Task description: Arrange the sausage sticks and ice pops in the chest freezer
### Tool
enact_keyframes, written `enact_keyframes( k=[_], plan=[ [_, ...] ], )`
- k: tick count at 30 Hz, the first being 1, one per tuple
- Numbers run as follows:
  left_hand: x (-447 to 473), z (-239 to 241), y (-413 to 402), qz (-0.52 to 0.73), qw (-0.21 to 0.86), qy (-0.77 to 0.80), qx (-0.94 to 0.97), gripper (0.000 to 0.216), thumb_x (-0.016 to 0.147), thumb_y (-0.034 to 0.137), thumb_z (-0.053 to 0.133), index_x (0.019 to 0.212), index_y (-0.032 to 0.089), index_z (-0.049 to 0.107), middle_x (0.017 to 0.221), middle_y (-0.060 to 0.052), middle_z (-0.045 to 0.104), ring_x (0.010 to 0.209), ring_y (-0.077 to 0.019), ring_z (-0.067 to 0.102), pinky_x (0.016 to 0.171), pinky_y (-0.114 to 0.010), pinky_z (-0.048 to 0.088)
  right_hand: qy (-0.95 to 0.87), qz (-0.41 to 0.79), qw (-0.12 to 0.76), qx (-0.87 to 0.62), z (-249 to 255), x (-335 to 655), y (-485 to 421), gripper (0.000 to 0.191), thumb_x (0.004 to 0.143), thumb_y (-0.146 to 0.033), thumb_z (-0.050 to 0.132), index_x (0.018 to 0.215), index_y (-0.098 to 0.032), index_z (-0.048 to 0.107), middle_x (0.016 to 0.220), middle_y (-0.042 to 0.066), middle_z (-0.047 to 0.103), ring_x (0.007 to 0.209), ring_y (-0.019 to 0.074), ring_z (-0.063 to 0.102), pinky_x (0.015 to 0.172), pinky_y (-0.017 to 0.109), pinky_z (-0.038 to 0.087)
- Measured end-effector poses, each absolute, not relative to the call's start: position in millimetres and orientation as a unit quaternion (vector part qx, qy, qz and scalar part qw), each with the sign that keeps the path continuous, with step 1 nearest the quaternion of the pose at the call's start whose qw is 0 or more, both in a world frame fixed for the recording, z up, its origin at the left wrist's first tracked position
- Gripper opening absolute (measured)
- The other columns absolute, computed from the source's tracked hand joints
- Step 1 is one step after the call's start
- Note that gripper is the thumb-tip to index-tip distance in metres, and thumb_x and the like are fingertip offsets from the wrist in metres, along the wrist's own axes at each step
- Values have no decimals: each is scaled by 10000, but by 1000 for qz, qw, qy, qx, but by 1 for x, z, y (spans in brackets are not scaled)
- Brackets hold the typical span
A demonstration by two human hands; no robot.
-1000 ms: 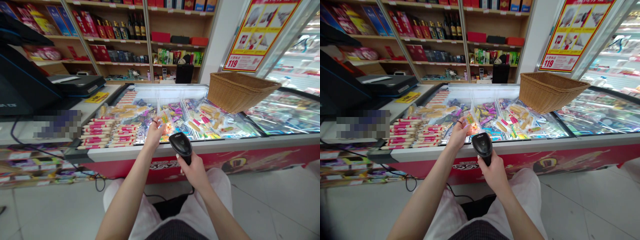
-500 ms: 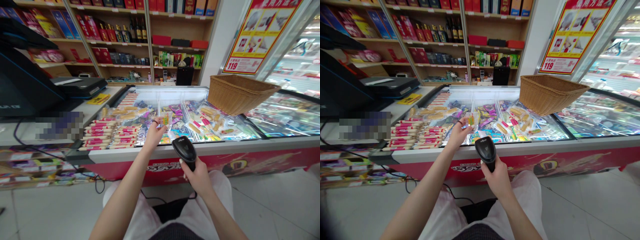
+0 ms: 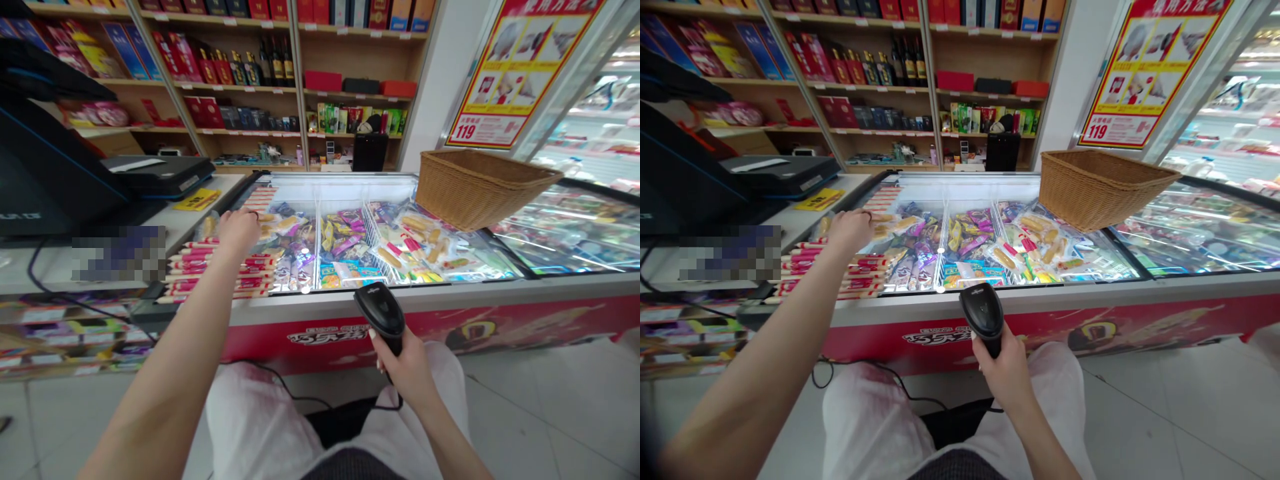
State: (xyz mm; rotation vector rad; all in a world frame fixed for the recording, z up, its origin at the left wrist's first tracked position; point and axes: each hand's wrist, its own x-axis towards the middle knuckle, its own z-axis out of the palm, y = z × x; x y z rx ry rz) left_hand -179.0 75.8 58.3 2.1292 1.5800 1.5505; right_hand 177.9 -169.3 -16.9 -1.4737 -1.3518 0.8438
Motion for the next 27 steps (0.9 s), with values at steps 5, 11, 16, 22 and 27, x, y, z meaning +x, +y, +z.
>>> enact_keyframes(
  k=[5,11,16,22,27],
  plan=[
    [-137,55,65,447,-20,543,710,167,857,325,661,732,220,700,1043,-136,712,1236,-394,563,1147,-633,271,-546,341,476,-599,-19,182,-170,308,843,-510,665,833,-206,614,466,-8,620,424,198,618,481,272,495],
    [-18,41,33,315,31,416,853,366,917,133,541,1256,146,676,1343,-128,639,1225,-273,614,1111,-418,444,-540,338,497,-589,-19,185,-173,297,845,-488,674,790,-207,597,467,-6,612,416,187,606,460,262,479],
    [58,30,25,240,79,315,915,438,882,103,610,1300,218,667,1441,-84,594,1326,-251,549,1144,-395,413,-534,337,505,-588,-20,188,-174,260,845,-453,670,799,-207,597,487,-4,628,420,186,610,469,265,488],
    [75,27,29,271,149,317,896,202,900,143,621,1008,182,787,1169,-94,740,1176,-268,642,1088,-392,449,-535,328,510,-588,-23,193,-173,236,839,-429,671,808,-201,615,507,13,650,446,200,633,464,265,488],
    [45,25,21,394,256,362,805,254,939,297,598,1129,217,747,1221,-81,726,1154,-255,653,1062,-398,474,-539,324,510,-586,-23,193,-171,258,842,-443,671,830,-187,638,513,25,658,458,205,641,471,265,495]
  ],
)
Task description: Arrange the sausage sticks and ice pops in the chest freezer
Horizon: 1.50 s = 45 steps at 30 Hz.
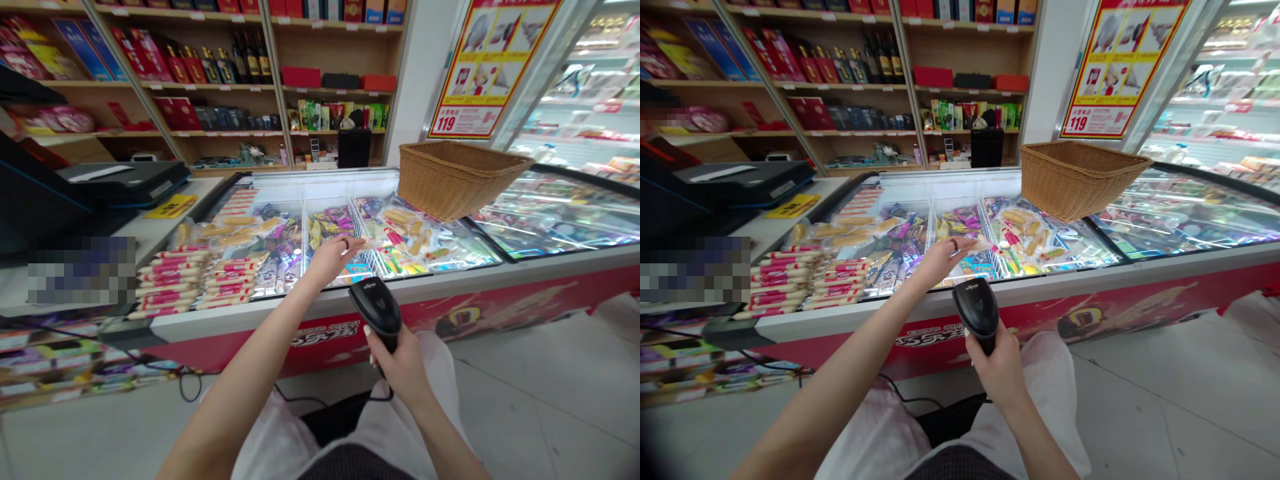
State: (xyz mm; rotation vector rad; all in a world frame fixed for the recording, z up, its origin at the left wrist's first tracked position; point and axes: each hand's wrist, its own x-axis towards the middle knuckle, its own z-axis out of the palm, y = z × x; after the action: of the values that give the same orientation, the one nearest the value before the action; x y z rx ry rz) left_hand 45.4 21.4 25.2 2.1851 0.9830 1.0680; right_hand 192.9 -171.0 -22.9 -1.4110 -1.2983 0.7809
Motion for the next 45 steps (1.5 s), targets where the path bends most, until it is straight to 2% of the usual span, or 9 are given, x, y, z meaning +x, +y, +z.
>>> enact_keyframes(
  k=[4,7,13,19,27,36,41,45],
  plan=[
    [16,17,10,490,376,414,669,420,966,430,536,1267,156,639,1132,-121,739,985,-238,718,834,-368,601,-549,330,497,-585,-23,190,-167,275,848,-444,667,895,-173,663,496,16,648,454,209,643,481,267,498],
    [1,10,1,531,454,428,573,460,924,495,581,1241,164,619,1022,-96,735,871,-211,725,691,-331,628,-564,327,487,-581,-23,183,-163,296,851,-442,656,942,-162,680,499,20,651,473,219,656,492,271,503],
    [-4,8,-5,573,544,404,461,431,805,477,734,1109,194,621,943,-34,686,785,-157,689,684,-350,659,-590,319,472,-571,-18,169,-156,281,855,-431,634,948,-172,691,512,25,660,518,226,685,500,262,502],
    [-2,8,-6,592,557,396,427,370,810,433,741,1056,199,593,928,-24,677,780,-152,686,692,-352,661,-600,324,459,-569,-14,164,-153,274,854,-412,629,968,-170,689,523,25,666,534,233,697,508,259,497],
    [0,7,-7,595,550,401,427,360,814,434,734,1061,214,589,891,-13,690,763,-154,698,649,-285,624,-597,320,461,-573,-13,162,-152,286,866,-436,623,945,-168,685,500,24,651,514,231,689,508,263,496],
    [1,8,-8,583,532,409,459,370,837,484,691,1072,219,583,922,-31,710,753,-165,713,610,-269,601,-591,327,461,-576,-14,162,-155,299,862,-456,636,950,-174,685,493,13,643,494,226,674,492,264,495],
    [-11,11,-8,587,442,438,518,421,888,516,615,1180,214,609,967,-53,735,822,-185,728,664,-277,595,-587,326,468,-574,-14,164,-158,285,855,-449,643,925,-176,685,493,15,646,495,226,672,495,265,499],
    [-57,29,4,578,285,488,589,464,920,487,572,1278,194,608,962,-58,739,867,-214,718,725,-303,571,-586,330,463,-577,-17,167,-160,287,854,-458,645,909,-178,680,481,14,640,473,223,659,491,268,501]
  ],
)
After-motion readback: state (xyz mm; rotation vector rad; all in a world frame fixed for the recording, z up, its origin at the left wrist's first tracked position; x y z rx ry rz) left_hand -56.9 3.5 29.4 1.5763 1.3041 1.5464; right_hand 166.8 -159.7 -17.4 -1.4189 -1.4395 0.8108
